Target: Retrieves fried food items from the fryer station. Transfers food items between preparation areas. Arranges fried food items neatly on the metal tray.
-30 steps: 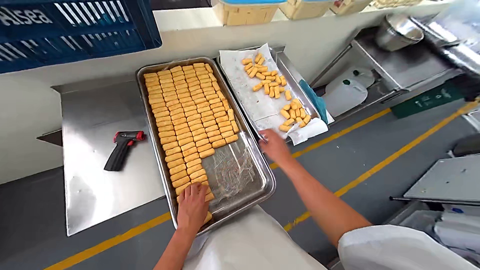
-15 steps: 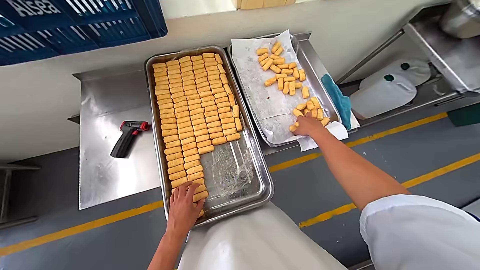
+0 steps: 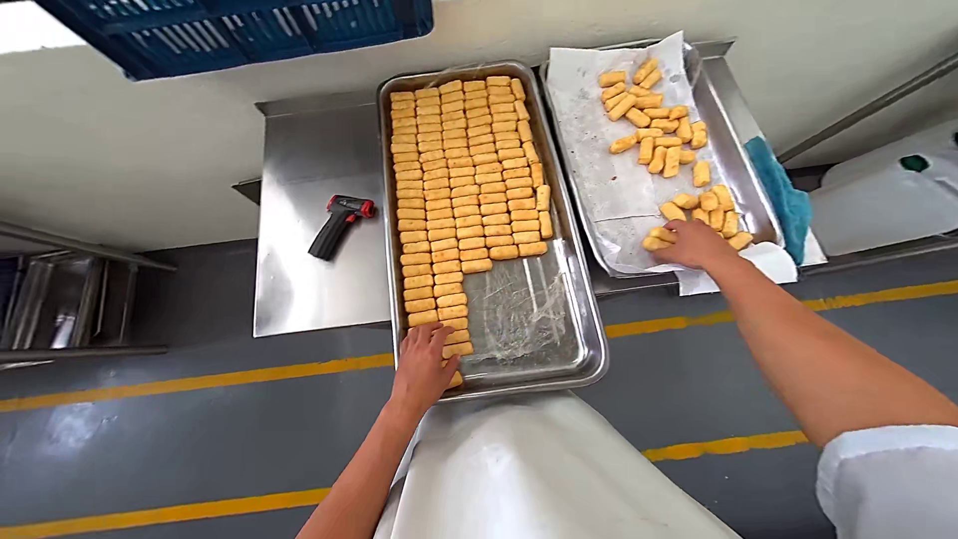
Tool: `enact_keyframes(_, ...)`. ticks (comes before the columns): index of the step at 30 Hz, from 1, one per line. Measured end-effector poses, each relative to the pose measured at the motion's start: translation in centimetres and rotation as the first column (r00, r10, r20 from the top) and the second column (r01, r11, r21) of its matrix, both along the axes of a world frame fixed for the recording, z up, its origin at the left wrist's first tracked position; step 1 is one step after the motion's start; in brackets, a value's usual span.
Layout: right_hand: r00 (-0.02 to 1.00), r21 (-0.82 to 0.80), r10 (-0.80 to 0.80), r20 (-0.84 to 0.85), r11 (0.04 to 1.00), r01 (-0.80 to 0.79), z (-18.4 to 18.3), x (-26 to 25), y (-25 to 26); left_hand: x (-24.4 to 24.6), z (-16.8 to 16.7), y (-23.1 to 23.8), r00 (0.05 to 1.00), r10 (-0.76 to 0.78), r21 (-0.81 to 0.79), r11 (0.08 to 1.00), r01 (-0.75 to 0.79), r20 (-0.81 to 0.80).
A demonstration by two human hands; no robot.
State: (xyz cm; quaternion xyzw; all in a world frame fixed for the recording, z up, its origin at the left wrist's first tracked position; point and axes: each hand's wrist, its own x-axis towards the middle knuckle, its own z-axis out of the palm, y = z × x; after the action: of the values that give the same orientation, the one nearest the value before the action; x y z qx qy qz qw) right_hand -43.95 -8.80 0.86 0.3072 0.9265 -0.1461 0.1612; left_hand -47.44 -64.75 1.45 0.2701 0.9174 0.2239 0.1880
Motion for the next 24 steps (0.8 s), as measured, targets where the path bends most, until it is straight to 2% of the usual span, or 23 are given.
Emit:
enact_keyframes(2,0.995,0.029,-0.002,-0.098,1.0,0.005,2.2,-0.3,-2.4,-0.5,0.0,0.5,0.997,-0.082,-0.071,0.994,0.083,0.01)
enact_keyframes(4,0.976,-0.002,0.008,-0.215,1.0,-0.009,5.6,-0.9,-7.3,-1.2,-0.6,0.8,0.987,-0.158,-0.122,0.98,0.156,-0.006)
enact_keyframes(7,0.962,-0.197,0.078,-0.26,0.971,-0.132,8.6,-0.2,-18.5,-2.3,-1.0,0.5,0.978,-0.21,-0.109,0.972,0.206,-0.022)
enact_keyframes(10,0.952,-0.365,0.257,-0.167,0.881,-0.302,6.5,1.5,-29.4,-2.7,-1.2,0.0,0.976,-0.218,-0.061,0.974,0.217,-0.019)
enact_keyframes(13,0.924,-0.397,0.364,-0.116,0.836,-0.379,2.5,3.1,-36.4,-2.5,-1.2,-1.1,0.982,-0.185,0.059,0.981,0.187,-0.037)
enact_keyframes(16,0.954,-0.472,0.287,-0.088,0.831,-0.294,0.6,4.0,-39.4,-2.2,-1.1,-2.4,0.989,-0.139,0.14,0.98,0.144,-0.045)
enact_keyframes(20,0.963,-0.525,0.16,-0.216,0.813,-0.253,-0.4,4.5,-38.4,-1.2,-0.6,-3.1,0.984,-0.175,0.147,0.974,0.174,-0.006)
enact_keyframes(22,0.952,-0.489,0.138,-0.272,0.833,-0.261,0.1,4.8,-37.3,-0.6,-0.6,-2.6,0.969,-0.247,0.113,0.963,0.246,-0.012)
enact_keyframes(24,0.948,-0.461,0.179,-0.262,0.84,-0.286,1.3,5.1,-36.0,-0.3,-0.5,-1.6,0.947,-0.321,0.005,0.947,0.321,0.006)
